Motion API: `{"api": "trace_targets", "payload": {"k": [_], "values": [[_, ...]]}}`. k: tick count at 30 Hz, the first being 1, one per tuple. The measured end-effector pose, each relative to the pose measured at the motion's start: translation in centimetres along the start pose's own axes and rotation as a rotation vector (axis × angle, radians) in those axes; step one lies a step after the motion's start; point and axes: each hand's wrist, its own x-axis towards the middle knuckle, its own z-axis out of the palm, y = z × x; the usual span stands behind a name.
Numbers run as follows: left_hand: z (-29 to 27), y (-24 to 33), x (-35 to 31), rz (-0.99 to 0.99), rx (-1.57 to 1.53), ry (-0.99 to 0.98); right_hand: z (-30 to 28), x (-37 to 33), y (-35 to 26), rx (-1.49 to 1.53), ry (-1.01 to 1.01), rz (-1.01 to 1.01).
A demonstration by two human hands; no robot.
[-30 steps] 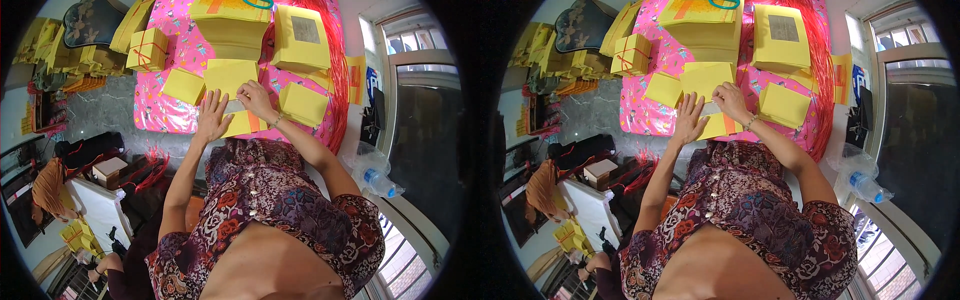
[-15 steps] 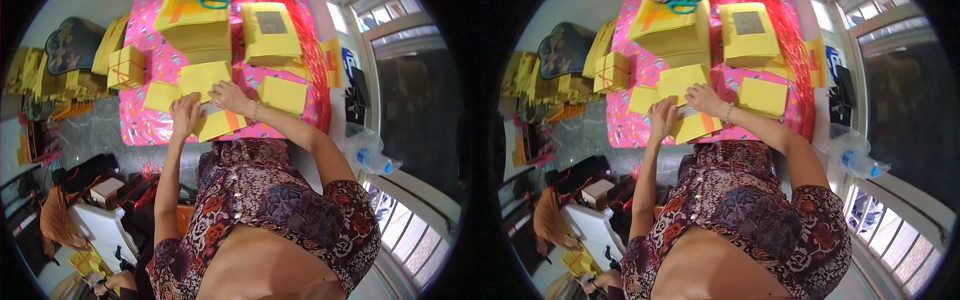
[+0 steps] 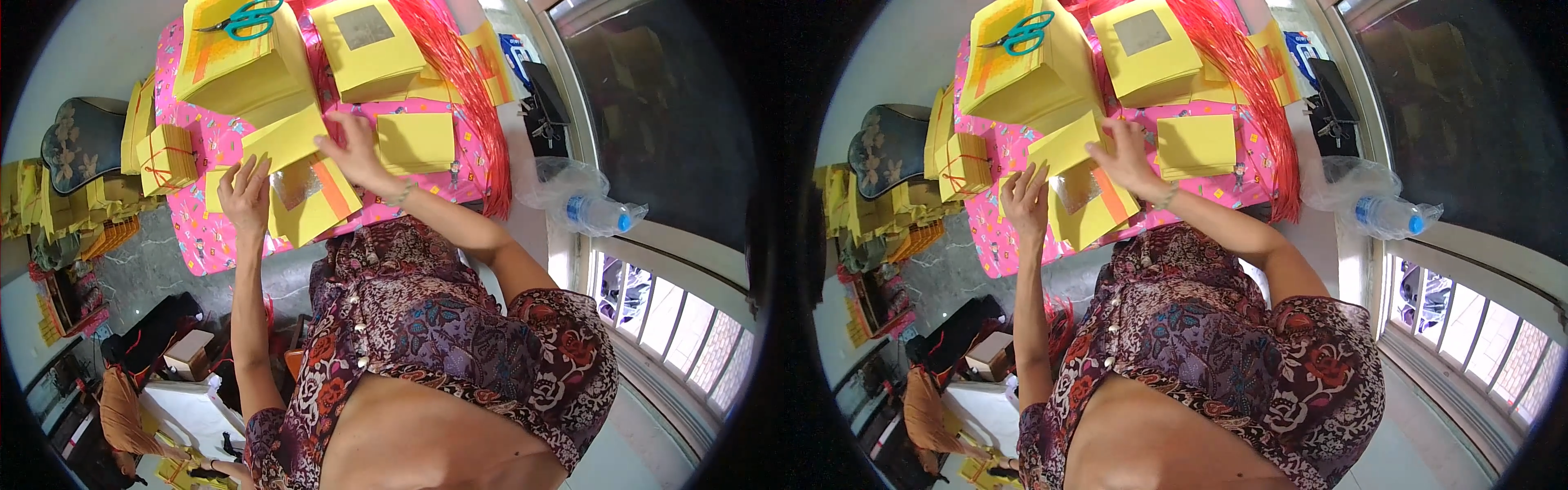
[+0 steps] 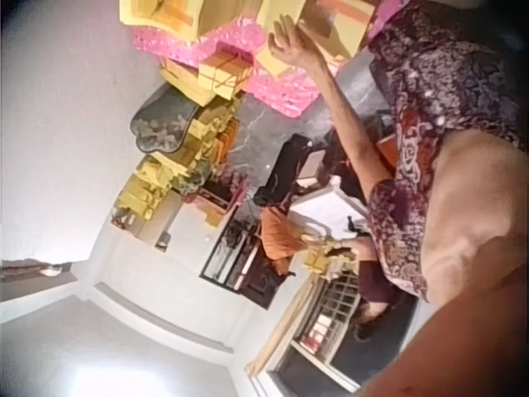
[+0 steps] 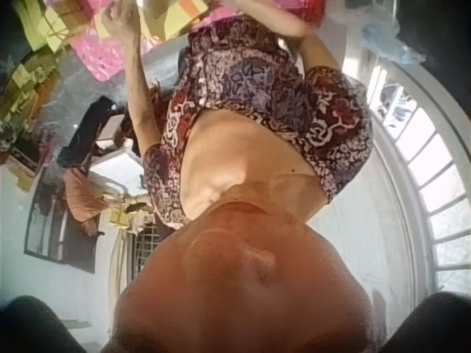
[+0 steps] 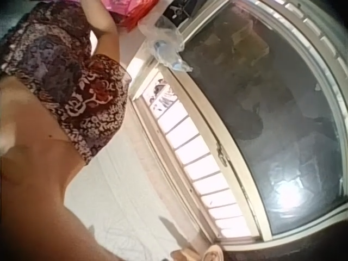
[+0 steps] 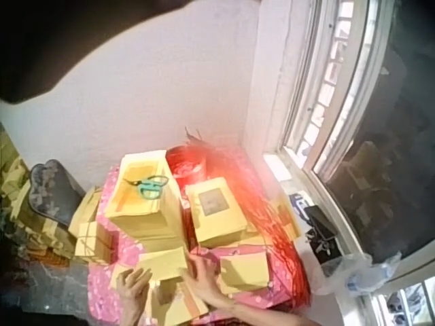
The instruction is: Folding and bundling stacks of yellow paper into packages using red bands.
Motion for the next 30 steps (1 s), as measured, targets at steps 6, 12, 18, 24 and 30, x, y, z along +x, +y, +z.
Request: {"api": "trace_targets", "payload": {"k": [6,12,18,24,30], "values": [[0.9,4.7,2.3,0.165,-0.127,0.0,-9.8,-0.4,-0.1,1.085,-0.373,0.937],[3.9,11.0,3.4,0.179,-0.346,-0.119,-15.1,-3.3,7.2,0.691,-0.189,0.649],[7.1,12.9,1.5,0.218,-0.302,-0.455,-16.6,-4.4,10.5,0.45,0.018,0.742],[10.5,15.0,-0.4,0.311,-0.176,-0.608,-14.8,-4.9,15.4,0.183,-0.059,0.643],[12.2,16.1,-0.9,0.281,-0.124,-0.899,-13.7,-5.9,17.3,0.231,0.005,0.756]]}}
